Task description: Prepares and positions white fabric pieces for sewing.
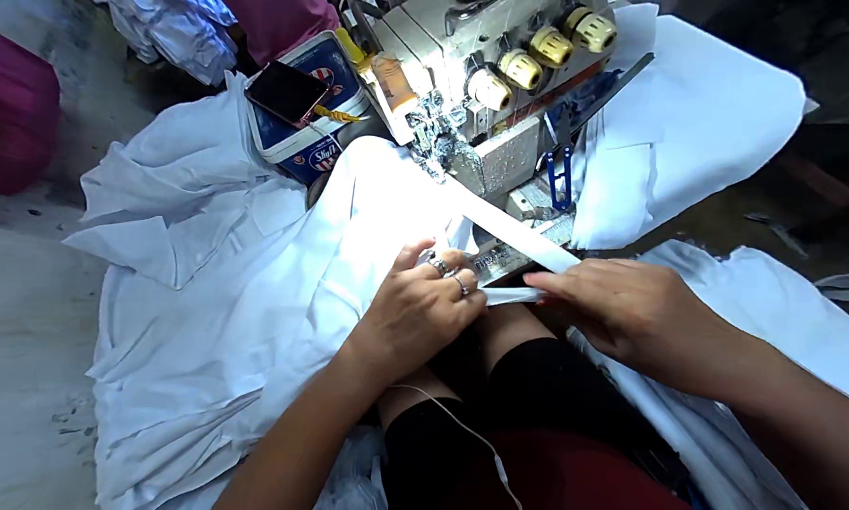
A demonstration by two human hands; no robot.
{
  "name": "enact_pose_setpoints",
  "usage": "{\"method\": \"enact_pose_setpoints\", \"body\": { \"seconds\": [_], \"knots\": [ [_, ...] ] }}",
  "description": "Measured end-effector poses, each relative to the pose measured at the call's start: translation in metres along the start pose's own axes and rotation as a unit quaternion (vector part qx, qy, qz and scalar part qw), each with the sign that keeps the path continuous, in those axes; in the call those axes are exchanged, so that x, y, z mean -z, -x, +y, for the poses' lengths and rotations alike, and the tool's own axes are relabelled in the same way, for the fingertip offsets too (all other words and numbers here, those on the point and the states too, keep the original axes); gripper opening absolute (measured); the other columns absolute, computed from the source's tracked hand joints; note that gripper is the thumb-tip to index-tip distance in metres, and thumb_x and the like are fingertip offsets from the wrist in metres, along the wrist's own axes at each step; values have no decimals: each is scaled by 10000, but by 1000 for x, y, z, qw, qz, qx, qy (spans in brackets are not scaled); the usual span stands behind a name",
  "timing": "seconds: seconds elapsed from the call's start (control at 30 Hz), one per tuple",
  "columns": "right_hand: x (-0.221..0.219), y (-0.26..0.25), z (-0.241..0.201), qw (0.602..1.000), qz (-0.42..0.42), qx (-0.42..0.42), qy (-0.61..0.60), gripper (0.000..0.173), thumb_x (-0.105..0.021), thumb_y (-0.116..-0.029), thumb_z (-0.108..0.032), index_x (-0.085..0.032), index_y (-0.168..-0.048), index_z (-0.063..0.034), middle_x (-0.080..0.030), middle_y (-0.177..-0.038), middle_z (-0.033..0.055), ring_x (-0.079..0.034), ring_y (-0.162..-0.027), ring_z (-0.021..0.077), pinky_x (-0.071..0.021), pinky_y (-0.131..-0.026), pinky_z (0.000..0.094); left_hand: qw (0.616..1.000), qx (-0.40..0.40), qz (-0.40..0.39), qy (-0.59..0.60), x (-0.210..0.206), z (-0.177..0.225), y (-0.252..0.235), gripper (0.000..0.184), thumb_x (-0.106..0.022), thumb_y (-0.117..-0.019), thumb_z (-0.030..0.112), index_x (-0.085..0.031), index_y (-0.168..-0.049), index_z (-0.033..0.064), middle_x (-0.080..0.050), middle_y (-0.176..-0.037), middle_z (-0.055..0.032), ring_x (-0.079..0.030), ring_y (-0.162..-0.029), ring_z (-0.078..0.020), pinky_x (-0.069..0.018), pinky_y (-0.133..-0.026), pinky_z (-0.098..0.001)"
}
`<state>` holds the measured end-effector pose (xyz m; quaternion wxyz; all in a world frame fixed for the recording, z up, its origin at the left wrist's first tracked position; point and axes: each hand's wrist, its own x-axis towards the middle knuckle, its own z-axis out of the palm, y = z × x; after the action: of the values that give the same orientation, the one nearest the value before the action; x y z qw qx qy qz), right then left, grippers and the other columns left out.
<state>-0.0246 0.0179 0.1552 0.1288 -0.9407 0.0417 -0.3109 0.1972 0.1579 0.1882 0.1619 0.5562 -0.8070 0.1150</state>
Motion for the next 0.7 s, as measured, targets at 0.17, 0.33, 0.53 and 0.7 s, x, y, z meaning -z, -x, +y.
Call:
{"method": "enact_pose_setpoints", "body": {
  "seconds": [0.17,0.33,0.53,0.7],
  "knots": [
    [-7,-24,-17,972,60,49,-221,224,-508,-1062,-161,-684,-986,-44,-664,-863,65,-624,-863,96,-494,-799,186,985,74,-122,100,52,29,8,341,-498,-1044,287,-699,-869,74,-622,-714,-74,-619,-616,-229,-482,-551,-382],
    [-79,-61,-10,931,70,-155,-322,232,-561,-1002,-135,-684,-1075,47,-711,-981,83,-667,-929,80,-546,-858,258,972,137,-187,31,111,34,10,387,-395,-1064,294,-635,-848,81,-484,-573,-21,-522,-476,-193,-384,-416,-346],
    [-62,-63,-21,909,-73,-51,-407,318,-550,-1006,-232,-686,-834,-1,-627,-699,51,-578,-650,71,-466,-608,261,968,111,-72,213,120,6,3,320,-500,-1075,283,-685,-903,87,-677,-933,45,-593,-943,45,-468,-825,-119],
    [2,-64,-58,871,83,130,-466,250,-491,-1058,-137,-658,-950,13,-664,-822,90,-636,-821,70,-503,-794,175,931,36,-135,336,95,-12,-30,502,-404,-1097,340,-642,-762,52,-557,-691,28,-520,-726,4,-389,-713,-201]
  ]
}}
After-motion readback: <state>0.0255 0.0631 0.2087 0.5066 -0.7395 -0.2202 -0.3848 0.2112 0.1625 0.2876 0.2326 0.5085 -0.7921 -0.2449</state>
